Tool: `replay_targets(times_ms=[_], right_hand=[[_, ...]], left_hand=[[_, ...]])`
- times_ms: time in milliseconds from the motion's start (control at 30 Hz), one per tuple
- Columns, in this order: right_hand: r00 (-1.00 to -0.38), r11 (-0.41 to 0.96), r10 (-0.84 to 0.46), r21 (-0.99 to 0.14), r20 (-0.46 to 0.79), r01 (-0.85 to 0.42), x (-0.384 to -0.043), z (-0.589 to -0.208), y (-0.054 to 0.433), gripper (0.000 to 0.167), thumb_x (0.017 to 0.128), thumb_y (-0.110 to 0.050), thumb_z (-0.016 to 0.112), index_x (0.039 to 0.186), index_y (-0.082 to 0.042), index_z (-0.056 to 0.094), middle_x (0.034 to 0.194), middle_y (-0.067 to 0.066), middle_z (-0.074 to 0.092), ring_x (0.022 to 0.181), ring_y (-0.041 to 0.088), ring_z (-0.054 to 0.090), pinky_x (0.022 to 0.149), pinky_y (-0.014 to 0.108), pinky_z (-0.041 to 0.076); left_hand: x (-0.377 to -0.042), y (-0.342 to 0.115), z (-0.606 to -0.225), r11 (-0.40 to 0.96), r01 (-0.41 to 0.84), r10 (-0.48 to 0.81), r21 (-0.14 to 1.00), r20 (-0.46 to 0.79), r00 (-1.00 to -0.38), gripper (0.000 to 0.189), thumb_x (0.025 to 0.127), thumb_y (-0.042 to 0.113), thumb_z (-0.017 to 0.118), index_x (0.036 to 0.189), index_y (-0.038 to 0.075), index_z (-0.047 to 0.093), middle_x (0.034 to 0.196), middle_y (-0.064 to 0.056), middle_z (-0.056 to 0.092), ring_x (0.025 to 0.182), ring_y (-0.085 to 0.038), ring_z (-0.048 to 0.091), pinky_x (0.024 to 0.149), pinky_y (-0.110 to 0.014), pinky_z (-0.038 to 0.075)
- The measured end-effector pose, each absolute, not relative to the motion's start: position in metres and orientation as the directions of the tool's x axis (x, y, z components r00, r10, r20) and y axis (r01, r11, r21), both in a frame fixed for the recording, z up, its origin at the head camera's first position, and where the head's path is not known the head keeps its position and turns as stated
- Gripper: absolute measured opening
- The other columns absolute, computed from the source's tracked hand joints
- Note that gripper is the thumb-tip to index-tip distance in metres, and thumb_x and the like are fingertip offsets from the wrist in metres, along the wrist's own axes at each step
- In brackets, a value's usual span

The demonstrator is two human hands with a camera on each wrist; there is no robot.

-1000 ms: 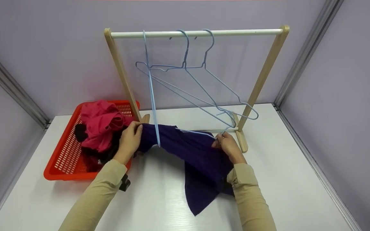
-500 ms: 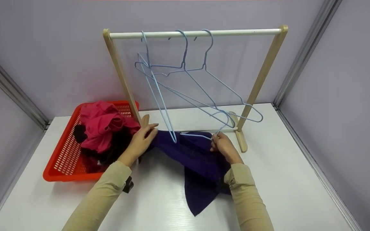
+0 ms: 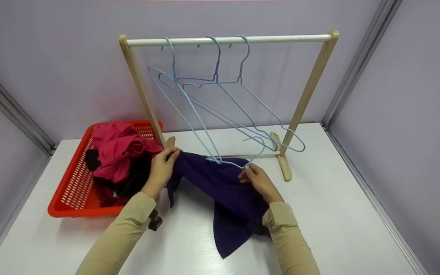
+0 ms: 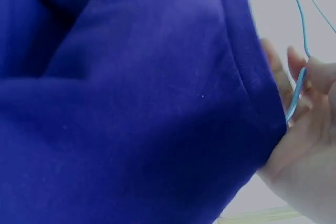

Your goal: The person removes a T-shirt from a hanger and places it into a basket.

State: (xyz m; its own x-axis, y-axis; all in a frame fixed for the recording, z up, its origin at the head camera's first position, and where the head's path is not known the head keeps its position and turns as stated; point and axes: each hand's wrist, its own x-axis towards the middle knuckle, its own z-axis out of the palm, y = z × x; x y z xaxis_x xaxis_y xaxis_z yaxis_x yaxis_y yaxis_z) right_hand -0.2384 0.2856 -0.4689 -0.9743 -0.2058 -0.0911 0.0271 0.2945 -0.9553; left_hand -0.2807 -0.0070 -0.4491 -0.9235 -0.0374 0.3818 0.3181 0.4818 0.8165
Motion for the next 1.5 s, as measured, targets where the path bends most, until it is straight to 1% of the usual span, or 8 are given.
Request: replay_targets(times_ms=[200,267,400,500,700,900,1233,1500], right_hand=[[-0.985,0.487,-0.114,-0.871,-0.132,0.061,-0.236,-0.468,0.29,0.034,0.106,-0.023,0.028,0.103,0.003,0.05,0.117,0.024,0.063,0.112,0.028,0.059,0.095,0.036,0.044],[-0.989,0.52,-0.072,-0.851,-0.129,0.073,-0.236,-0.467,0.292,0.033,0.105,-0.022,0.03,0.097,0.003,0.049,0.116,0.028,0.06,0.108,0.027,0.058,0.091,0.034,0.044],[-0.996,0.561,0.016,-0.823,-0.093,0.085,-0.239,-0.464,0.296,0.03,0.104,-0.019,0.034,0.086,0.0,0.047,0.081,0.009,0.054,0.078,0.012,0.049,0.073,0.025,0.038],[-0.993,0.541,0.046,-0.833,-0.108,0.115,-0.24,-0.461,0.299,0.029,0.103,-0.02,0.035,0.08,-0.007,0.044,0.073,-0.004,0.038,0.069,0.01,0.039,0.067,0.024,0.033],[-0.978,0.447,0.037,-0.871,-0.207,0.201,-0.242,-0.46,0.306,0.026,0.104,-0.026,0.033,0.083,-0.014,0.044,0.082,-0.005,0.04,0.079,0.009,0.042,0.075,0.025,0.035],[-0.972,0.411,0.056,-0.881,-0.23,0.232,-0.242,-0.46,0.309,0.029,0.104,-0.024,0.032,0.079,-0.015,0.042,0.08,-0.005,0.038,0.075,0.009,0.04,0.071,0.024,0.036],[-0.926,0.235,0.312,-0.927,-0.213,0.292,-0.241,-0.459,0.304,0.035,0.1,-0.015,0.039,0.066,-0.017,0.048,0.071,-0.011,0.041,0.07,0.006,0.04,0.067,0.02,0.035],[-0.875,0.186,0.447,-0.938,-0.185,0.293,-0.242,-0.458,0.279,0.026,0.101,-0.016,0.037,0.095,0.001,0.055,0.089,0.0,0.047,0.089,0.015,0.042,0.079,0.022,0.035]], left_hand=[[-0.28,-0.013,-0.447,0.521,0.259,-0.103,0.813,0.361,-0.927,0.018,0.094,0.022,0.058,0.095,0.009,0.069,0.097,-0.008,0.073,0.092,-0.028,0.068,0.082,-0.043,0.051],[-0.28,-0.014,-0.446,0.532,0.233,-0.123,0.814,0.346,-0.93,0.018,0.094,0.023,0.057,0.096,0.01,0.069,0.097,-0.008,0.073,0.092,-0.03,0.068,0.081,-0.045,0.05],[-0.28,-0.017,-0.446,0.555,0.178,-0.161,0.813,0.315,-0.935,0.018,0.095,0.022,0.057,0.097,0.009,0.069,0.097,-0.011,0.073,0.09,-0.032,0.068,0.079,-0.047,0.051],[-0.281,-0.02,-0.447,0.568,0.131,-0.195,0.813,0.287,-0.938,0.017,0.095,0.02,0.057,0.099,0.008,0.068,0.098,-0.014,0.072,0.092,-0.034,0.067,0.08,-0.048,0.05],[-0.28,-0.022,-0.448,0.593,0.094,-0.213,0.799,0.269,-0.939,0.018,0.095,0.017,0.055,0.102,0.004,0.065,0.1,-0.019,0.071,0.096,-0.038,0.066,0.082,-0.049,0.05],[-0.279,-0.023,-0.45,0.632,0.055,-0.221,0.773,0.248,-0.943,0.018,0.096,0.018,0.053,0.104,0.005,0.064,0.101,-0.018,0.071,0.094,-0.039,0.066,0.079,-0.05,0.051],[-0.274,-0.02,-0.456,0.661,0.056,-0.226,0.748,0.27,-0.936,0.015,0.097,0.017,0.052,0.1,0.006,0.062,0.091,-0.019,0.07,0.085,-0.04,0.067,0.072,-0.051,0.051],[-0.266,-0.003,-0.454,0.673,0.167,-0.155,0.721,0.358,-0.921,0.013,0.098,0.015,0.049,0.098,0.004,0.057,0.08,-0.022,0.067,0.078,-0.042,0.065,0.068,-0.049,0.049]])
